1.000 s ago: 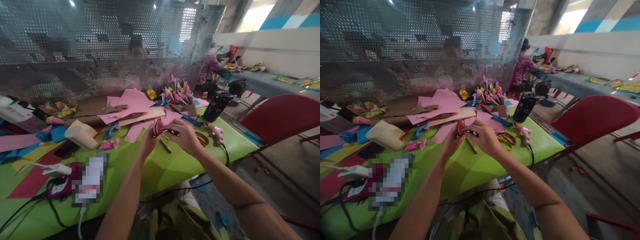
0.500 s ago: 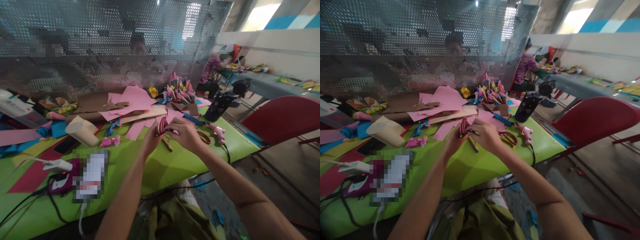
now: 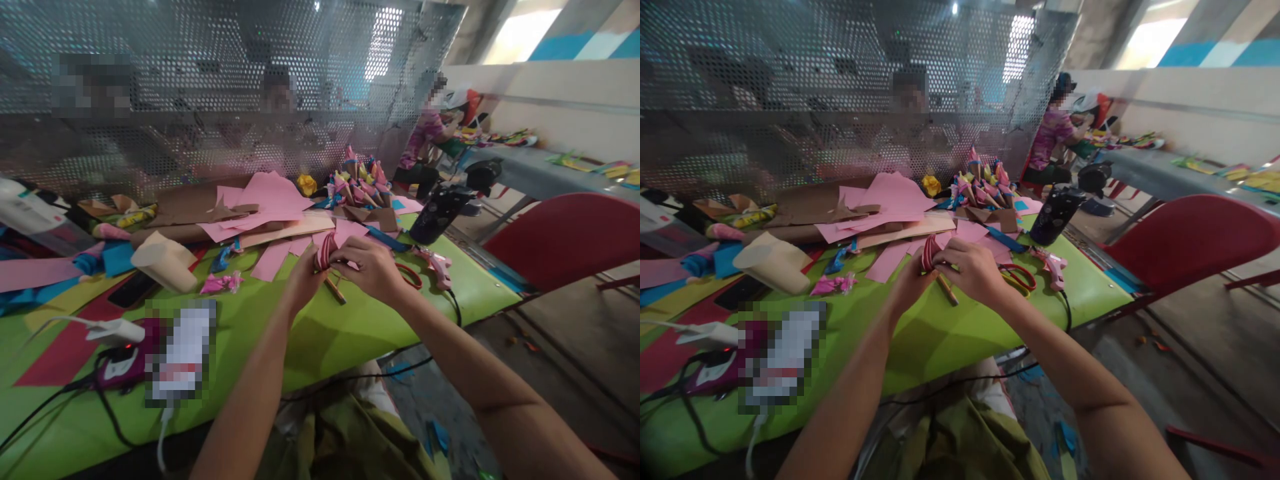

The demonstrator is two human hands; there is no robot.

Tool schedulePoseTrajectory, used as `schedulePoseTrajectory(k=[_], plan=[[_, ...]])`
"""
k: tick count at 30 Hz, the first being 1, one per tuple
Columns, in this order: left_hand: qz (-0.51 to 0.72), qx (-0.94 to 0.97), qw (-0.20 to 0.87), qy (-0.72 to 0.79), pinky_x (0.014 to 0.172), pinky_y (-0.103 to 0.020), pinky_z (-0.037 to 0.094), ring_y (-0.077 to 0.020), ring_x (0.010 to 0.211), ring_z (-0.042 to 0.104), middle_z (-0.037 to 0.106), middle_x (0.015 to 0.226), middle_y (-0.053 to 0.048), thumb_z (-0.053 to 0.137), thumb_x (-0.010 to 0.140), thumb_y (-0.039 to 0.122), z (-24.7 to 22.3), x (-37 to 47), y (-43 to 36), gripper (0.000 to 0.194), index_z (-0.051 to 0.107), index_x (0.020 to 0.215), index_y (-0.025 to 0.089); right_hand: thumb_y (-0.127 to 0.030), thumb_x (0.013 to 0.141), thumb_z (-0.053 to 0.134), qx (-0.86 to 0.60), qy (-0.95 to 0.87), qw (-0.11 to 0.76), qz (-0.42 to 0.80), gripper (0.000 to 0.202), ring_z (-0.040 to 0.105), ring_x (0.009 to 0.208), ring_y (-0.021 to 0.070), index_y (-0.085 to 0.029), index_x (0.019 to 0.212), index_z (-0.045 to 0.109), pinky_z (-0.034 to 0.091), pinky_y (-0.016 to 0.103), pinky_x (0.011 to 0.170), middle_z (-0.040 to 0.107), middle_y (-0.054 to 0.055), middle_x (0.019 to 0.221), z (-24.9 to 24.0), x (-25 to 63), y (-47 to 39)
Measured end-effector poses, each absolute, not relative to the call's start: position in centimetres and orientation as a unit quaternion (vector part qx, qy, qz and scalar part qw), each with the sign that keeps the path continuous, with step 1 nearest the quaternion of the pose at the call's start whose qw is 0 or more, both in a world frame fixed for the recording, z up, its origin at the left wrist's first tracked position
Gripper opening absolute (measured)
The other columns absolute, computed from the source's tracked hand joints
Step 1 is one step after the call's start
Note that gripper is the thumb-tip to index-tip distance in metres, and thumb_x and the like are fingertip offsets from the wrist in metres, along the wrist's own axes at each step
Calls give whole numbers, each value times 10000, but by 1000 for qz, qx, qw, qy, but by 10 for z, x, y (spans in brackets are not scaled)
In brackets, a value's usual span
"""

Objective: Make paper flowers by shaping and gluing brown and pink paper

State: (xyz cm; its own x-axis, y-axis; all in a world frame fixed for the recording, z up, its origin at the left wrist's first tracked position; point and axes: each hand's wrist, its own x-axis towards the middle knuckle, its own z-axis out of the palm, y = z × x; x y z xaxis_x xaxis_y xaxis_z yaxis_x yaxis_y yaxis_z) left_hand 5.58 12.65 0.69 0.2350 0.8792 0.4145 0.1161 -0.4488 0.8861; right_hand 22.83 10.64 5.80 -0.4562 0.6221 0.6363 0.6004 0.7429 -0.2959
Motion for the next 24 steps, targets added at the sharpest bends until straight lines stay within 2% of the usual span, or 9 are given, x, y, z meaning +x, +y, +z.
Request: schedulePoseTrajectory(k=[6, 18, 24], plan=[[509, 663, 433, 337, 862, -306, 471, -180, 923, 587, 653, 959, -28, 652, 762, 146, 7, 56, 126, 235, 622, 993, 174, -193, 920, 613, -330, -866, 375, 3, 142, 607, 745, 170, -225, 892, 749, 417, 276, 664, 650, 37, 810, 61, 231, 109], [462, 593, 569, 332, 741, -282, 476, -147, 779, 541, 622, 828, -4, 759, 691, 276, 16, 53, 118, 301, 633, 948, 182, -201, 930, 599, -315, -871, 374, 40, 134, 598, 748, 171, -212, 885, 724, 430, 279, 666, 630, 41, 819, 62, 234, 111], [464, 560, 587, 355, 743, -260, 474, -136, 792, 540, 601, 830, 7, 752, 652, 213, 20, 51, 115, 334, 619, 957, 185, -178, 905, 613, -311, -864, 390, 75, 116, 585, 741, 166, -214, 873, 720, 448, 271, 668, 630, 36, 815, 65, 235, 112]])
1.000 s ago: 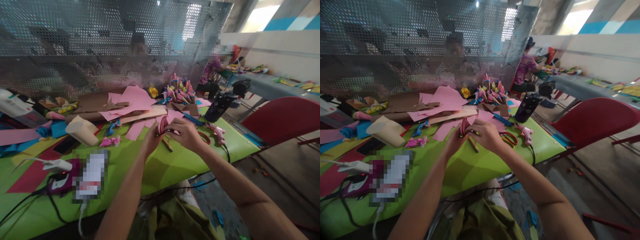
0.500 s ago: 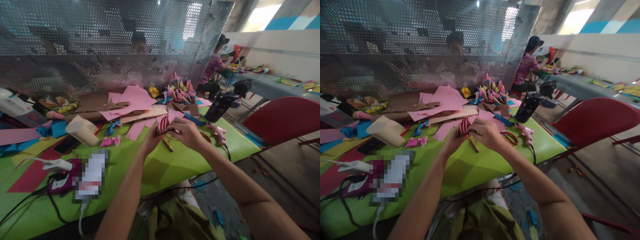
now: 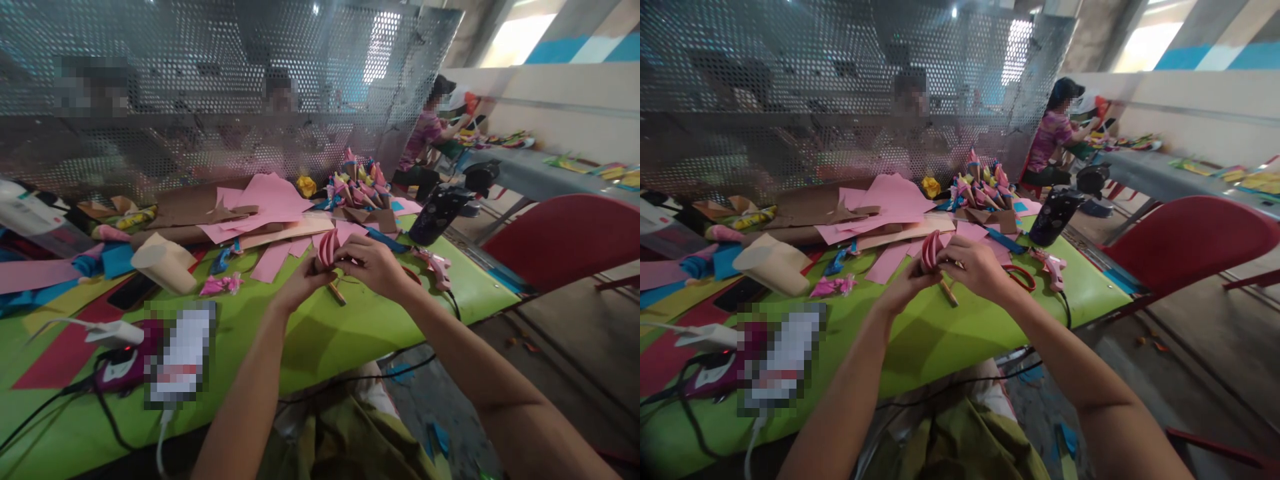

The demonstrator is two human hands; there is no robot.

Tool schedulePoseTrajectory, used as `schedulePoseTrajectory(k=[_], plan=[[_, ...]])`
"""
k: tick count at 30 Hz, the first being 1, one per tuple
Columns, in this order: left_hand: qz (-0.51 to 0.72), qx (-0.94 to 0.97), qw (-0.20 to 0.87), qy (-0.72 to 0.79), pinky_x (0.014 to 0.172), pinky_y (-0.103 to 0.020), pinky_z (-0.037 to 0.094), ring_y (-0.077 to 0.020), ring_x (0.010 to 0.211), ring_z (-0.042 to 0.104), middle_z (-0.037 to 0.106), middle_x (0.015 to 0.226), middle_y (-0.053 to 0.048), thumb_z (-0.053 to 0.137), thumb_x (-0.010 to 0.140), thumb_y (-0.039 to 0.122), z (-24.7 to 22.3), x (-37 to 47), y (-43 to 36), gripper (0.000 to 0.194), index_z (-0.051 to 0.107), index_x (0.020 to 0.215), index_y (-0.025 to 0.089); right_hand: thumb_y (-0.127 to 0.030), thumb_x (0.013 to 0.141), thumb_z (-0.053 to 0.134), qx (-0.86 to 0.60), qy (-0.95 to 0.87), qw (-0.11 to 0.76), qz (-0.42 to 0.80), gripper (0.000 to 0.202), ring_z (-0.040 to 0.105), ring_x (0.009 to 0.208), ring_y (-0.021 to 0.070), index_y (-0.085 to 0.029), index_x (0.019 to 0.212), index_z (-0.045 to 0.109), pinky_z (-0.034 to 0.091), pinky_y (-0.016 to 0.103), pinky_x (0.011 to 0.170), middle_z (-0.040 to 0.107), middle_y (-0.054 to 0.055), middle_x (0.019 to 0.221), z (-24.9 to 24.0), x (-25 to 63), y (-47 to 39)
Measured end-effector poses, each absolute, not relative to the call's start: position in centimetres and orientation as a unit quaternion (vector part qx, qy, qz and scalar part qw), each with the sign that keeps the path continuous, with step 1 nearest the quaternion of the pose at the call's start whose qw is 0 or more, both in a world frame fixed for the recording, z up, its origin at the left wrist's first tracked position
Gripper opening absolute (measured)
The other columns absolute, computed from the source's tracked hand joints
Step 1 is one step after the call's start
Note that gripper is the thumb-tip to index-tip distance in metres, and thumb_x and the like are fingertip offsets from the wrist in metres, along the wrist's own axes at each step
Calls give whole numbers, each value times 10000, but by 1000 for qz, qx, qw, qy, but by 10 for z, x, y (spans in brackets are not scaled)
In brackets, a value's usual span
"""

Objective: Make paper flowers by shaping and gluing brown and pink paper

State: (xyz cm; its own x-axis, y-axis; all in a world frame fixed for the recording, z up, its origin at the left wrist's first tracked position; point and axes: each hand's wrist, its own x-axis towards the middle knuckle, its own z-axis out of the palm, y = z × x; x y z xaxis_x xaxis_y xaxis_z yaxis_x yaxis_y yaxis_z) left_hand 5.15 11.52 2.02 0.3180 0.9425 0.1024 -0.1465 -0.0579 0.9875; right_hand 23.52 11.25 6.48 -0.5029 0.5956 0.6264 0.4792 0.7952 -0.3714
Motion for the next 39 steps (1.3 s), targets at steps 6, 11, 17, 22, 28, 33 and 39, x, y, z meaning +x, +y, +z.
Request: schedulePoseTrajectory(k=[6, 11, 17, 22, 28, 33, 39], plan=[[456, 591, 559, 361, 684, -227, 451, -132, 770, 514, 571, 826, 8, 686, 742, 263, 26, 46, 112, 196, 580, 902, 219, -180, 917, 606, -321, -851, 408, 79, 114, 577, 720, 156, -198, 856, 700, 442, 262, 654, 629, 33, 801, 67, 236, 112], [461, 628, 515, 357, 721, -247, 453, -150, 812, 540, 599, 842, -2, 665, 824, 340, 24, 47, 113, 212, 568, 978, 230, -187, 910, 616, -335, -840, 419, 88, 109, 568, 720, 156, -199, 839, 698, 439, 264, 656, 624, 26, 784, 67, 237, 114], [467, 642, 471, 386, 758, -268, 455, -158, 825, 556, 607, 842, -2, 649, 845, 366, 32, 51, 108, 189, 552, 917, 222, -177, 892, 633, -348, -833, 415, 111, 72, 566, 727, 157, -197, 844, 683, 439, 266, 663, 625, 22, 788, 70, 238, 114], [464, 642, 466, 394, 741, -276, 453, -158, 795, 553, 592, 814, -2, 627, 858, 376, 35, 52, 106, 182, 535, 886, 221, -170, 890, 637, -342, -837, 413, 113, 67, 573, 730, 156, -190, 840, 676, 438, 263, 668, 630, 25, 799, 71, 237, 115], [460, 642, 467, 396, 728, -274, 457, -166, 808, 575, 607, 793, -6, 626, 868, 381, 34, 52, 107, 184, 557, 923, 220, -160, 890, 628, -341, -837, 414, 109, 76, 578, 742, 158, -193, 836, 668, 433, 261, 672, 636, 29, 817, 71, 236, 114], [464, 643, 462, 397, 723, -264, 447, -157, 814, 571, 639, 868, -22, 622, 874, 384, 32, 52, 108, 195, 556, 938, 212, -152, 888, 628, -339, -836, 417, 108, 74, 574, 740, 156, -188, 833, 662, 429, 259, 675, 629, 25, 804, 70, 235, 114], [447, 652, 457, 407, 740, -268, 442, -156, 821, 560, 621, 875, -18, 593, 878, 421, 32, 52, 108, 233, 534, 947, 206, -140, 880, 632, -334, -833, 425, 121, 70, 562, 719, 148, -184, 835, 663, 421, 249, 652, 626, 21, 797, 70, 235, 116]])
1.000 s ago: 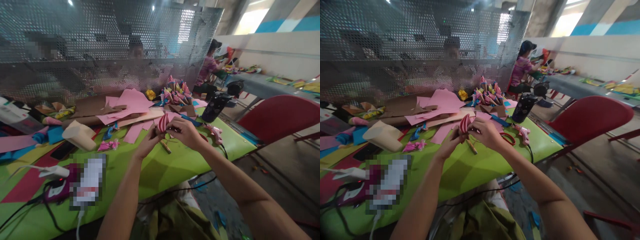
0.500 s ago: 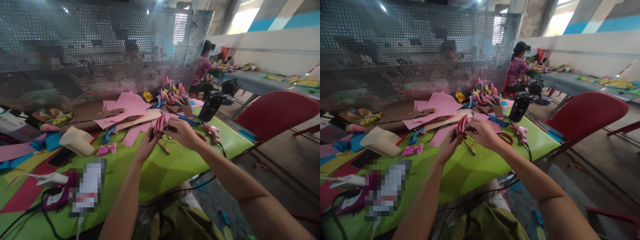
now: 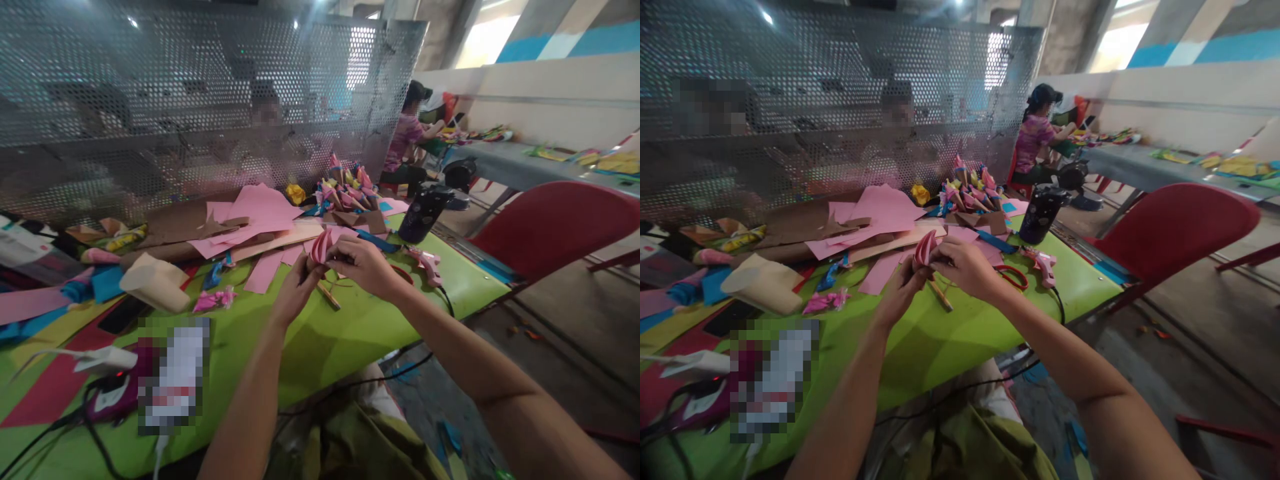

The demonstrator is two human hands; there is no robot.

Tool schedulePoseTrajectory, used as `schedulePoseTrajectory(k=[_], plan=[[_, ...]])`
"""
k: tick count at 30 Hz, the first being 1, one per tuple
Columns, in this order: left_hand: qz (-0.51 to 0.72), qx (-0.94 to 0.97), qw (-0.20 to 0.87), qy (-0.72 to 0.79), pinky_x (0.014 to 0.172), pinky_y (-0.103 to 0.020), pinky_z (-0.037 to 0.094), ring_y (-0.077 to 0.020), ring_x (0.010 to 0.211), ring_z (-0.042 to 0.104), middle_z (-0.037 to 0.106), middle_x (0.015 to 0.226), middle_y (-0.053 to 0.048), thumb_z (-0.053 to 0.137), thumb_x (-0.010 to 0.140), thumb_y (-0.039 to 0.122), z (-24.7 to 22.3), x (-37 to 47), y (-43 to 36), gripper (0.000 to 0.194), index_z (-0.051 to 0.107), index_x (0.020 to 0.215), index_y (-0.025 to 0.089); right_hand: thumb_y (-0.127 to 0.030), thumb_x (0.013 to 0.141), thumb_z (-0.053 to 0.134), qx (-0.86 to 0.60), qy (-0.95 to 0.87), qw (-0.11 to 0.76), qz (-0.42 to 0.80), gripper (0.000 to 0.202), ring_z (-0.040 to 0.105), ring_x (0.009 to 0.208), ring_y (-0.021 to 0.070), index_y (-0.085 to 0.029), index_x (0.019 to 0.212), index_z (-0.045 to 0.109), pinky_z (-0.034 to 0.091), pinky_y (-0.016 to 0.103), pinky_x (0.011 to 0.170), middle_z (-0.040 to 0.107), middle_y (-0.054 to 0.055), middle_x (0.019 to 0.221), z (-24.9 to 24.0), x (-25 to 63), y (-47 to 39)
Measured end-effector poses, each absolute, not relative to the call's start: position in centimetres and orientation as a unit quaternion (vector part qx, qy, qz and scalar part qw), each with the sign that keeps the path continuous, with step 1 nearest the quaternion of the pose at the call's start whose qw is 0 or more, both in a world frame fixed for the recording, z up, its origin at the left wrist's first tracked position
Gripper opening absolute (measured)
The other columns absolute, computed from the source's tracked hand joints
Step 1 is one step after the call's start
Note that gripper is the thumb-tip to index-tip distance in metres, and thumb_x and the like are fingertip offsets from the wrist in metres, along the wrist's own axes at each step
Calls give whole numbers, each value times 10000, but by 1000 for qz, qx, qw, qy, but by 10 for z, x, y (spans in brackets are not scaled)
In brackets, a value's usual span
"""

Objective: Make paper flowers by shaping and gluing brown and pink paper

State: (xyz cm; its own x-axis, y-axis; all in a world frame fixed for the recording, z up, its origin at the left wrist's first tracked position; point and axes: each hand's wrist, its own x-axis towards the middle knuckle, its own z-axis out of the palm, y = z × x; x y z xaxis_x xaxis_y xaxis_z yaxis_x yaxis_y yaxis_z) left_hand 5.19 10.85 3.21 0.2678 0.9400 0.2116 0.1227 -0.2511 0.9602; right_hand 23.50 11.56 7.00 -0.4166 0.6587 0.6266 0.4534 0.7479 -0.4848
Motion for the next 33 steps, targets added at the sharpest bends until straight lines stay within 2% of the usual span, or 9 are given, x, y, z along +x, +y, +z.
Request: schedulePoseTrajectory(k=[9, 25, 33], plan=[[458, 661, 442, 396, 799, -276, 445, -165, 880, 560, 626, 953, -24, 612, 847, 384, 33, 52, 108, 256, 542, 1017, 206, -143, 882, 612, -335, -832, 419, 141, 81, 551, 703, 140, -181, 833, 665, 413, 246, 638, 617, 18, 787, 72, 235, 114], [458, 668, 409, 420, 744, -264, 439, -155, 810, 536, 590, 851, 5, 593, 847, 374, 34, 53, 107, 201, 529, 947, 211, -122, 865, 598, -333, -837, 414, 133, 92, 544, 712, 144, -186, 836, 657, 411, 253, 650, 612, 18, 793, 72, 234, 114], [441, 688, 393, 422, 793, -279, 445, -173, 878, 553, 613, 916, -4, 588, 847, 369, 36, 51, 107, 219, 531, 991, 214, -140, 872, 611, -332, -832, 420, 146, 79, 537, 691, 139, -186, 826, 657, 403, 251, 630, 604, 13, 777, 71, 234, 114]])
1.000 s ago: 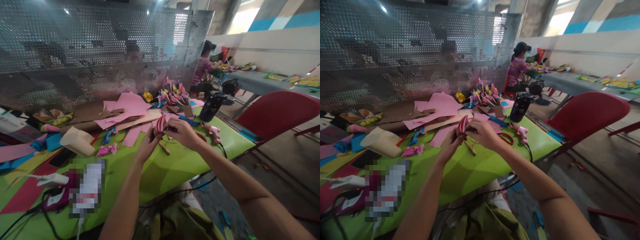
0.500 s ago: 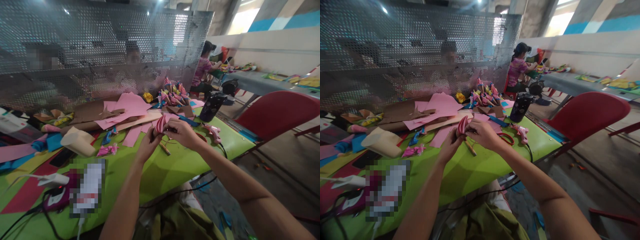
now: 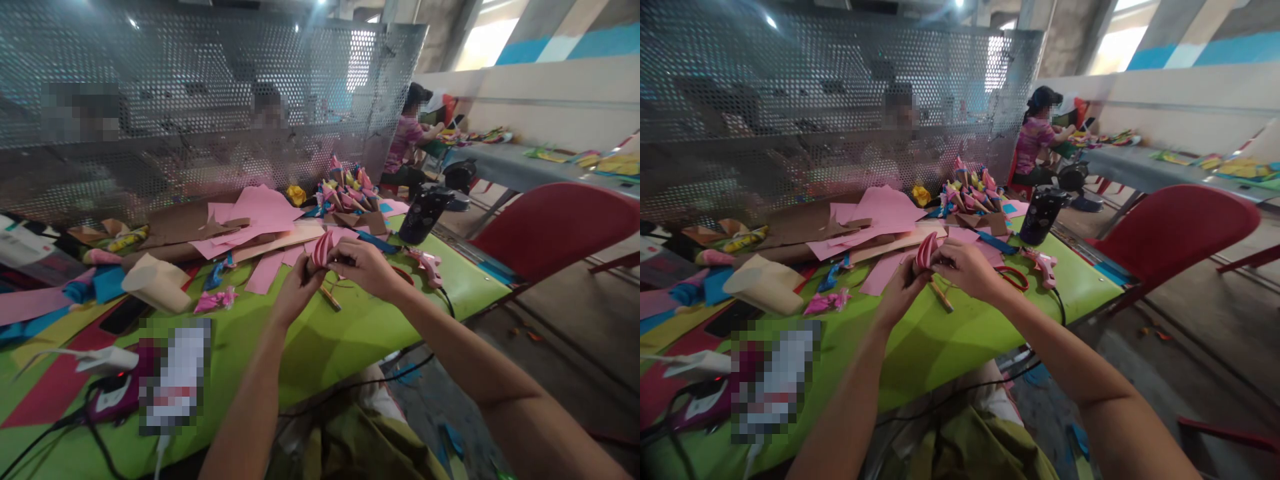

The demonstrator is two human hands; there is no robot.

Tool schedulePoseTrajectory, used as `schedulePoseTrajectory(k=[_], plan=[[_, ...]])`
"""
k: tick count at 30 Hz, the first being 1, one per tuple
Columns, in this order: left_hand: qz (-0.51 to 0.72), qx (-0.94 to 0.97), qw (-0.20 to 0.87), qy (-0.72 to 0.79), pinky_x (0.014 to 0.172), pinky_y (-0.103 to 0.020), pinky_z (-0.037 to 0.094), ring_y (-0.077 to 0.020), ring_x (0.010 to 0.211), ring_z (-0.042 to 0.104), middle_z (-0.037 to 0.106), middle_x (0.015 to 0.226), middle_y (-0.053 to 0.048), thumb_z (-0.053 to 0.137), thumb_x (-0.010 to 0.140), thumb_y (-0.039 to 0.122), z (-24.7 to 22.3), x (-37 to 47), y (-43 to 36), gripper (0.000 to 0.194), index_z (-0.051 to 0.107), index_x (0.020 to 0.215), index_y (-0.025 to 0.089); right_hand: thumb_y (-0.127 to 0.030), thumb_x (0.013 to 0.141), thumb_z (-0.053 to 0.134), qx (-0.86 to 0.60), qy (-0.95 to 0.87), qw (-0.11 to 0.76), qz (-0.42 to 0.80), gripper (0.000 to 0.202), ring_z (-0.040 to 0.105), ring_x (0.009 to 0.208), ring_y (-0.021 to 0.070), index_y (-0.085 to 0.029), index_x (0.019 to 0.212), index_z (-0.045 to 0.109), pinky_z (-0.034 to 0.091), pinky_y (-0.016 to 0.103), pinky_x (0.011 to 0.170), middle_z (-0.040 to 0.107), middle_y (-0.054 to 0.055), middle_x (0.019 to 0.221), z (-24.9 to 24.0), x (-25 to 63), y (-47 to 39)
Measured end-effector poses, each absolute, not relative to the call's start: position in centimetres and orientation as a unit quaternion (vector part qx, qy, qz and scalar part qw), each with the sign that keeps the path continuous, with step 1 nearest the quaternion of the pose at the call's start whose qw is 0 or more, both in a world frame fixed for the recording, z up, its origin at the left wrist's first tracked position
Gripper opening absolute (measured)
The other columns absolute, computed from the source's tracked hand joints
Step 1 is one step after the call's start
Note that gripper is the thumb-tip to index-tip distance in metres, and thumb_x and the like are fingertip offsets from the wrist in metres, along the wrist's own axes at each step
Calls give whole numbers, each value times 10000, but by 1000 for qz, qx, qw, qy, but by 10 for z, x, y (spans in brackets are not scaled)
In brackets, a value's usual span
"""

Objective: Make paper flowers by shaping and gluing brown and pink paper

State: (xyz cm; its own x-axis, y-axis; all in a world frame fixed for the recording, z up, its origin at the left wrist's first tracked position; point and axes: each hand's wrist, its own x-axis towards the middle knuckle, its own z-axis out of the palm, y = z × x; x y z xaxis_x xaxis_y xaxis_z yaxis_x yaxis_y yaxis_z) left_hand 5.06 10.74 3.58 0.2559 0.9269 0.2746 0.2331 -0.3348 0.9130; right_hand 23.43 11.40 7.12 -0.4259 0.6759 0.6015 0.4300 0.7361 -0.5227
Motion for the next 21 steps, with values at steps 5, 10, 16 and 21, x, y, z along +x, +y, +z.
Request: schedulePoseTrajectory(k=[5, 10, 16, 21], plan=[[441, 686, 393, 424, 791, -279, 452, -173, 879, 559, 624, 922, -5, 584, 847, 339, 36, 51, 107, 179, 532, 963, 213, -148, 879, 610, -340, -831, 415, 147, 78, 544, 702, 142, -185, 827, 655, 410, 254, 640, 607, 18, 785, 72, 234, 113], [437, 688, 386, 431, 757, -276, 443, -169, 843, 544, 598, 869, 5, 579, 858, 352, 35, 51, 108, 179, 536, 958, 210, -129, 862, 604, -340, -829, 418, 153, 88, 550, 709, 140, -183, 812, 653, 422, 252, 648, 607, 19, 787, 72, 233, 113], [420, 706, 377, 427, 772, -288, 429, -177, 871, 558, 618, 922, -6, 557, 895, 371, 34, 49, 108, 186, 537, 988, 212, -168, 866, 606, -352, -807, 435, 190, 97, 535, 651, 132, -192, 836, 696, 432, 253, 613, 609, 17, 767, 69, 234, 111], [420, 702, 397, 416, 828, -301, 436, -183, 935, 567, 629, 991, -11, 567, 889, 373, 28, 48, 111, 233, 547, 1056, 212, -208, 858, 648, -363, -793, 446, 201, 81, 535, 638, 129, -192, 826, 721, 425, 253, 604, 614, 14, 747, 65, 234, 110]])
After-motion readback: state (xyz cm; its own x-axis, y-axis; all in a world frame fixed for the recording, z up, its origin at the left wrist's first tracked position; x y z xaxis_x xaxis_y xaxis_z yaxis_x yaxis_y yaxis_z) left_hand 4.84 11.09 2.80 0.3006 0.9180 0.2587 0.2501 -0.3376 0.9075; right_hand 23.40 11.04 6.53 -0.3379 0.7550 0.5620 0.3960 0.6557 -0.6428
